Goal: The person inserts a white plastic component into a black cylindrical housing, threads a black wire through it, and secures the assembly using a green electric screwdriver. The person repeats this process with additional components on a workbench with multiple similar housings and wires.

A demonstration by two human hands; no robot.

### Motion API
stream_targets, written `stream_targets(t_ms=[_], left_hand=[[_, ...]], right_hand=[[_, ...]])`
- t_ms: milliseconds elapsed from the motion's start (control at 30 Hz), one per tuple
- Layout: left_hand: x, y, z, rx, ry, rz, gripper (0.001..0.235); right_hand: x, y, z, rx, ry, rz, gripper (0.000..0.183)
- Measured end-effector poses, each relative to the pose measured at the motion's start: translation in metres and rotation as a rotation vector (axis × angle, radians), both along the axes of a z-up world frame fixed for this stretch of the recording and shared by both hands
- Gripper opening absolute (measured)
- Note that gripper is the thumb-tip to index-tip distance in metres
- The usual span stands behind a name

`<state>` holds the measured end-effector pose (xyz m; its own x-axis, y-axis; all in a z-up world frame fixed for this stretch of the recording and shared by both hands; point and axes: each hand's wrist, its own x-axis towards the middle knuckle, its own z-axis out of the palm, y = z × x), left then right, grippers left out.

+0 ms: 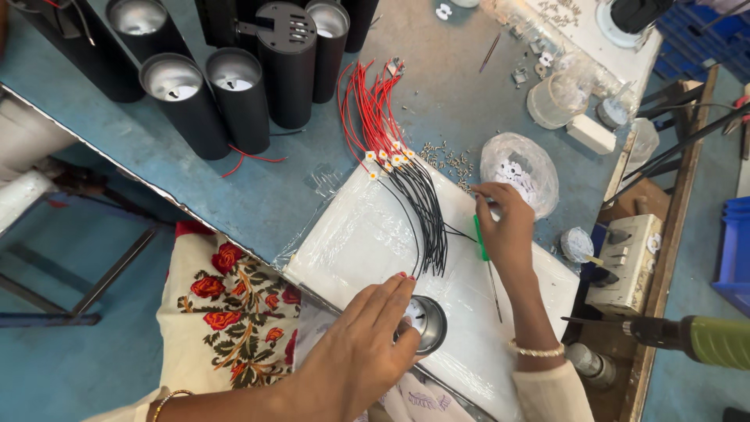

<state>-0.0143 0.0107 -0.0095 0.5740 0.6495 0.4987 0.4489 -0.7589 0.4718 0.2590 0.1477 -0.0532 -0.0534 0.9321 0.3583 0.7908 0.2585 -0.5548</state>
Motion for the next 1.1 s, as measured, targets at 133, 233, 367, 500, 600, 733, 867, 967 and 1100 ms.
stream_targets(t_ms=[133,233,367,500,600,733,867,967,1100], left_hand=[[-0.013,0.007,0.004,0.0,-0.068,-0.124,0.028],[-0.014,0.008,0.007,0.017,-0.086,-0.133,0.032],[-0.013,0.008,0.006,0.038,-0.112,-0.11,0.033],[-0.012,0.007,0.004,0.042,-0.116,-0.083,0.033],[-0.011,0.005,0.004,0.058,-0.1,-0.051,0.033],[-0.011,0.003,0.002,0.042,-0.096,-0.028,0.035],[-0.007,0.001,0.0,0.026,-0.161,0.012,0.05],[-0.005,0.0,-0.004,-0.046,-0.275,-0.009,0.058],[-0.001,0.001,-0.013,-0.157,-0.373,0.007,0.062]], right_hand=[[-0.003,0.026,-0.008,0.017,-0.079,0.07,0.015],[-0.005,0.045,-0.017,-0.008,-0.09,0.074,0.012],[-0.004,0.063,-0.034,-0.067,-0.113,-0.004,0.011],[0.001,0.075,-0.045,-0.083,-0.113,-0.052,0.014],[0.004,0.078,-0.049,-0.1,-0.128,-0.029,0.012],[-0.004,0.077,-0.038,-0.176,-0.081,-0.042,0.011],[-0.021,0.041,0.012,-0.031,0.029,0.092,0.012],[-0.03,-0.016,0.07,-0.157,0.134,0.165,0.011],[-0.049,-0.083,0.128,-0.145,-0.138,0.266,0.018]])
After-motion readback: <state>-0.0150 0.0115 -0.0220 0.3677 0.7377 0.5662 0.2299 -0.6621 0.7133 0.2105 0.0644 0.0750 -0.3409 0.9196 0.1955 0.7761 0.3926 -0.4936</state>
